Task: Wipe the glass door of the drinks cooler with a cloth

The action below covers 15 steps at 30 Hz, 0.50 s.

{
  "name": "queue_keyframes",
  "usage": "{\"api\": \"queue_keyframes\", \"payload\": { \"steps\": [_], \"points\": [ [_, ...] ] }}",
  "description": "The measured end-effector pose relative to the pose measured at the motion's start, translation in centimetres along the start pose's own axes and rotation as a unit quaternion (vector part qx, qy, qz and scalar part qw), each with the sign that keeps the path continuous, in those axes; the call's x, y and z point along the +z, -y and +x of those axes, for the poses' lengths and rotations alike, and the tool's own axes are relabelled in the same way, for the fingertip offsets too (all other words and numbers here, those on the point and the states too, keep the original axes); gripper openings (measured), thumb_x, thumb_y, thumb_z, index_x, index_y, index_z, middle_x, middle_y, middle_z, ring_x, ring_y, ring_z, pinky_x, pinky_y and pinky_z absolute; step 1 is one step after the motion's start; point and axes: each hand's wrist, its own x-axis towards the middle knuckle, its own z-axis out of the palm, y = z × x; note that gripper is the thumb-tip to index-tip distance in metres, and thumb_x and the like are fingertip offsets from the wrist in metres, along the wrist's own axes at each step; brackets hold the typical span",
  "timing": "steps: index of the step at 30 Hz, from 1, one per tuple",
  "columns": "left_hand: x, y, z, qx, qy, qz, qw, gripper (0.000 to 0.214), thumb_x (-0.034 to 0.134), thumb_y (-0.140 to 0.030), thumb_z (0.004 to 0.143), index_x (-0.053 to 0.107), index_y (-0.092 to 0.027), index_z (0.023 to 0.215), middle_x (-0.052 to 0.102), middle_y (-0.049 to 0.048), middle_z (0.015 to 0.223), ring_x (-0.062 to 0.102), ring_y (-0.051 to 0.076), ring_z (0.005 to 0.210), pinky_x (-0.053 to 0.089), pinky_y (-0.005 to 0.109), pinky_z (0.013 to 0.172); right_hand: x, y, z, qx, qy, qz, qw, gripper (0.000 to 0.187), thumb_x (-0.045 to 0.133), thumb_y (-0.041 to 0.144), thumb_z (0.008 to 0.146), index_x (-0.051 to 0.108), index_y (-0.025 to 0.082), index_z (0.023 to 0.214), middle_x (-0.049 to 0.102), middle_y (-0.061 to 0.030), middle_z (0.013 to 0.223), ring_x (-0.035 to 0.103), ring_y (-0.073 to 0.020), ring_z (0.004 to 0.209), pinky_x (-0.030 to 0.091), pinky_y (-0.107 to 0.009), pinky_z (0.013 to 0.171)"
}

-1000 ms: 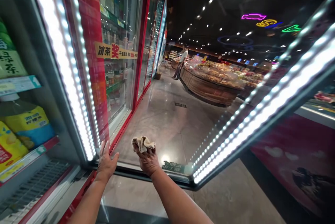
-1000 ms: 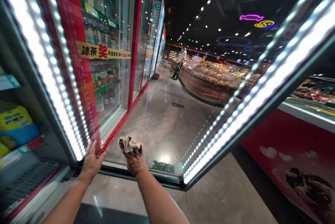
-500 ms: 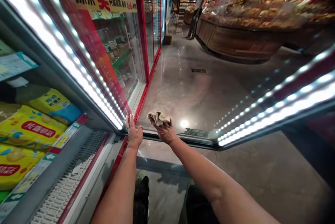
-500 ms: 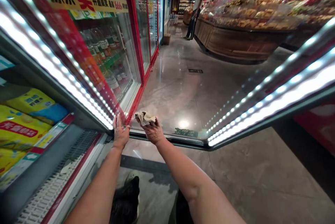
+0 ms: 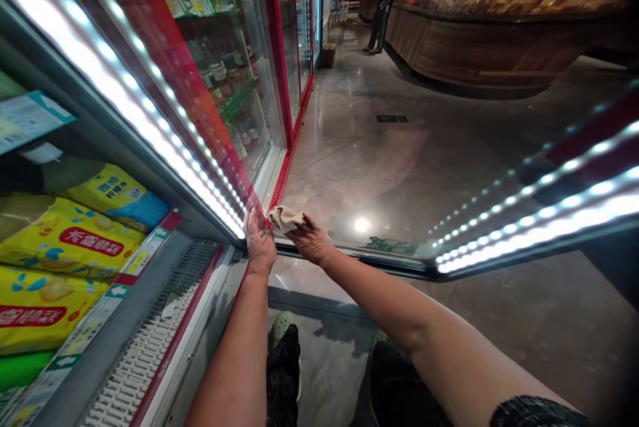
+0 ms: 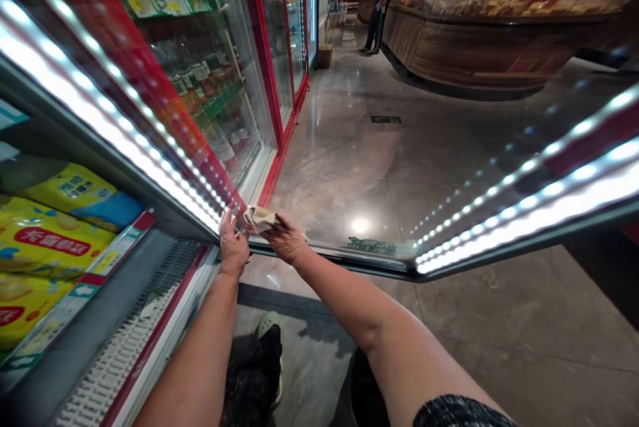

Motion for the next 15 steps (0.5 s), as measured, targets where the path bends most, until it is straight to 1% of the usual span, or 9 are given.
{"api": "queue_keyframes", "payload": {
  "steps": [2, 3, 5, 6, 8, 10, 11, 13, 15],
  "points": [
    [0.0, -0.1, 0.0, -0.009, -0.003, -0.008, 1.000, 0.074, 0.059, -0.019, 0.086, 0.033, -0.019, 0.155, 0.019, 0.0187, 0.166, 0.040, 0.029, 0.146, 0.040, 0.043, 0.117, 0.2, 0.3, 0.4, -0.025, 0.023, 0.011, 0.999, 0.042, 0.059, 0.013, 0.092, 0.067, 0.028, 0.130, 0.070, -0.0003, 0.133, 0.058, -0.0144, 0.126, 0.027, -0.035, 0.127],
    [-0.1, -0.1, -0.1, -0.013, -0.004, -0.012, 1.000, 0.075, 0.058, -0.016, 0.084, 0.034, -0.018, 0.155, 0.019, 0.0181, 0.166, 0.040, 0.029, 0.146, 0.038, 0.042, 0.119, 0.1, 0.6, 0.7, -0.030, 0.022, 0.014, 0.999, 0.042, 0.058, 0.013, 0.093, 0.066, 0.028, 0.132, 0.069, -0.0003, 0.136, 0.058, -0.0142, 0.128, 0.029, -0.035, 0.127],
    [-0.1, -0.2, -0.2, -0.024, -0.007, -0.024, 0.999, 0.076, 0.055, -0.013, 0.084, 0.032, -0.019, 0.155, 0.021, 0.0175, 0.166, 0.043, 0.027, 0.144, 0.039, 0.041, 0.118, -0.3, 1.0, 1.7, -0.027, 0.006, 0.016, 1.000, 0.043, 0.055, 0.014, 0.096, 0.063, 0.028, 0.135, 0.067, -0.0006, 0.138, 0.055, -0.0145, 0.133, 0.028, -0.038, 0.128],
    [0.0, -0.3, -0.2, -0.030, -0.009, -0.031, 0.999, 0.077, 0.053, -0.012, 0.084, 0.029, -0.019, 0.157, 0.022, 0.0174, 0.165, 0.044, 0.026, 0.143, 0.041, 0.040, 0.116, -0.6, 1.3, 2.3, -0.023, -0.003, 0.016, 1.000, 0.043, 0.053, 0.014, 0.097, 0.063, 0.028, 0.136, 0.067, -0.0007, 0.138, 0.054, -0.0147, 0.135, 0.027, -0.039, 0.129],
    [0.1, -0.3, -0.2, -0.044, -0.016, -0.044, 0.998, 0.083, 0.047, -0.009, 0.085, 0.015, -0.020, 0.161, 0.025, 0.0169, 0.165, 0.046, 0.023, 0.143, 0.045, 0.036, 0.112, -1.2, 1.7, 3.7, -0.014, -0.012, 0.019, 1.000, 0.042, 0.050, 0.014, 0.099, 0.063, 0.028, 0.136, 0.069, -0.0007, 0.135, 0.053, -0.0150, 0.137, 0.025, -0.043, 0.131],
    [0.3, -0.2, -0.1, -0.057, -0.023, -0.052, 0.997, 0.091, 0.044, -0.008, 0.085, -0.004, -0.021, 0.162, 0.026, 0.0168, 0.165, 0.047, 0.020, 0.142, 0.048, 0.032, 0.109, -1.5, 2.1, 5.0, -0.016, 0.008, 0.022, 1.000, 0.041, 0.048, 0.014, 0.100, 0.063, 0.026, 0.136, 0.069, -0.0010, 0.134, 0.052, -0.0147, 0.138, 0.025, -0.043, 0.131],
    [0.3, 0.0, -0.1, -0.063, -0.027, -0.053, 0.996, 0.094, 0.044, -0.009, 0.086, -0.011, -0.021, 0.161, 0.025, 0.0172, 0.165, 0.048, 0.020, 0.141, 0.050, 0.032, 0.106, -1.5, 2.2, 5.5, -0.024, 0.025, 0.023, 0.999, 0.041, 0.048, 0.013, 0.099, 0.064, 0.024, 0.135, 0.070, -0.0012, 0.134, 0.052, -0.0139, 0.138, 0.026, -0.041, 0.130],
    [0.4, 0.5, 0.1, -0.075, -0.035, -0.044, 0.996, 0.097, 0.044, -0.010, 0.087, -0.021, -0.022, 0.158, 0.023, 0.0196, 0.165, 0.053, 0.021, 0.137, 0.054, 0.034, 0.102, -1.4, 2.5, 6.2, -0.047, 0.066, 0.021, 0.996, 0.040, 0.050, 0.011, 0.097, 0.065, 0.021, 0.133, 0.069, -0.0011, 0.135, 0.051, -0.0116, 0.139, 0.026, -0.034, 0.130],
    [0.4, 1.2, 0.3, -0.080, -0.041, -0.018, 0.996, 0.095, 0.042, -0.011, 0.088, -0.021, -0.023, 0.158, 0.022, 0.0219, 0.165, 0.054, 0.024, 0.136, 0.055, 0.040, 0.101, -1.3, 2.7, 6.9, -0.068, 0.094, 0.016, 0.993, 0.040, 0.051, 0.009, 0.095, 0.066, 0.019, 0.130, 0.070, -0.0005, 0.134, 0.047, -0.0098, 0.142, 0.023, -0.030, 0.130]
  ]
}}
